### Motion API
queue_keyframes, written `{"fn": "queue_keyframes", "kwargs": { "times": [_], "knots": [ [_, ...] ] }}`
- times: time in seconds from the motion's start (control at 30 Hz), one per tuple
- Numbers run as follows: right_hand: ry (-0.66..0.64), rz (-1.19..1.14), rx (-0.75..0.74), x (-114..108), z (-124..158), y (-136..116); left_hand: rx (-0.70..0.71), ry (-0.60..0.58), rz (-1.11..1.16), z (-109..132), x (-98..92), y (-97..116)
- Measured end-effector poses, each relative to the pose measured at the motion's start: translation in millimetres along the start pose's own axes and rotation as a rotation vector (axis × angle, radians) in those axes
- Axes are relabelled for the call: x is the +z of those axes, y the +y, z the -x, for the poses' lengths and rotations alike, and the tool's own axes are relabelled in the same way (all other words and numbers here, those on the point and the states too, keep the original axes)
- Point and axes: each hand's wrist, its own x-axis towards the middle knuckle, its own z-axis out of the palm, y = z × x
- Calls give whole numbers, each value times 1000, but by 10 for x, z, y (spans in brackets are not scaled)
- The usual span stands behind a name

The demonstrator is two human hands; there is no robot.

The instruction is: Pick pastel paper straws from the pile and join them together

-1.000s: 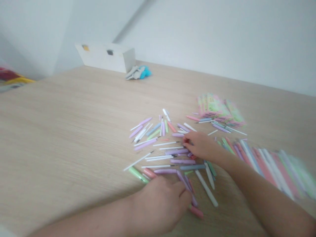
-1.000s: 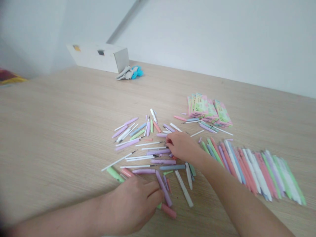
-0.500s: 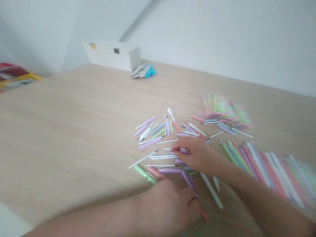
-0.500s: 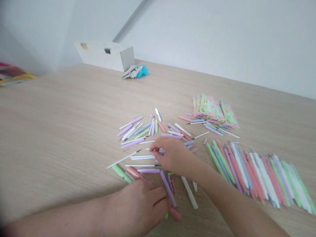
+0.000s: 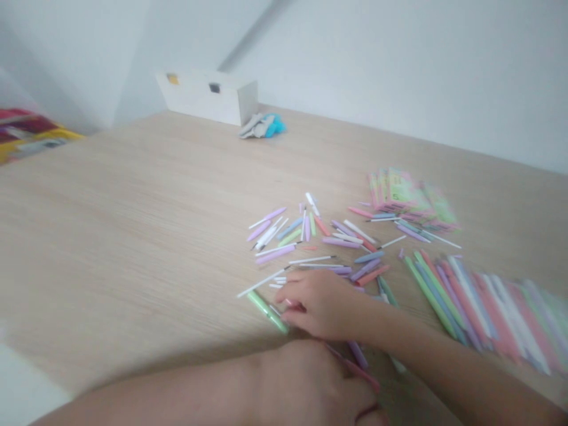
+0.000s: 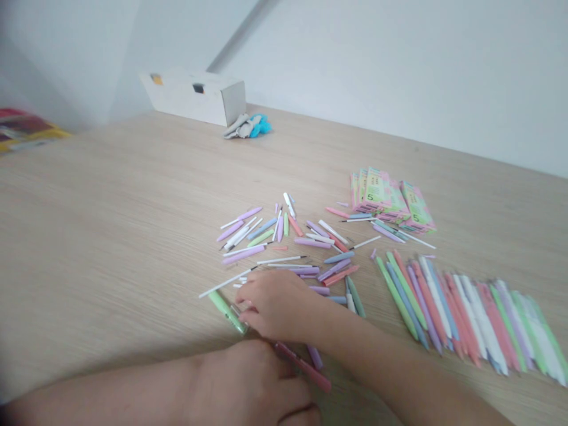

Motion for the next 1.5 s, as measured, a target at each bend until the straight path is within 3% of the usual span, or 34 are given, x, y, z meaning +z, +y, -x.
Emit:
{"fn": "queue_keyframes", "kwargs": {
  "times": [0.37, 0.53, 0.77, 0.87, 0.93, 1.07, 1.2, 1.3, 1.4, 1.5],
  "knots": [
    [23, -52, 34, 43, 31, -2, 137, 12, 88, -4, 16, -10],
    [94, 16, 124, -129, 69, 69, 108, 5, 93, 2, -11, 16],
    [194, 97, 268, -252, 144, 272, 97, -125, 143, -28, -56, 42],
    [203, 132, 324, -240, 158, 326, 76, -70, 118, -21, -92, -54],
    [185, 157, 345, -243, 170, 358, -61, -32, 117, -9, -142, -175],
    [224, 234, 351, -266, 181, 478, -327, -86, 8, 14, -245, -422],
    [249, 279, 281, -255, 148, 643, -524, -143, -79, 22, -253, -536],
    [211, 227, 220, -225, 153, 708, -697, -113, -122, 31, -227, -586],
    [259, 155, 214, -231, 245, 692, -803, -118, -123, 43, -219, -642],
    [278, 43, 221, -288, 403, 618, -824, -149, -102, 49, -226, -685]
  ]
}}
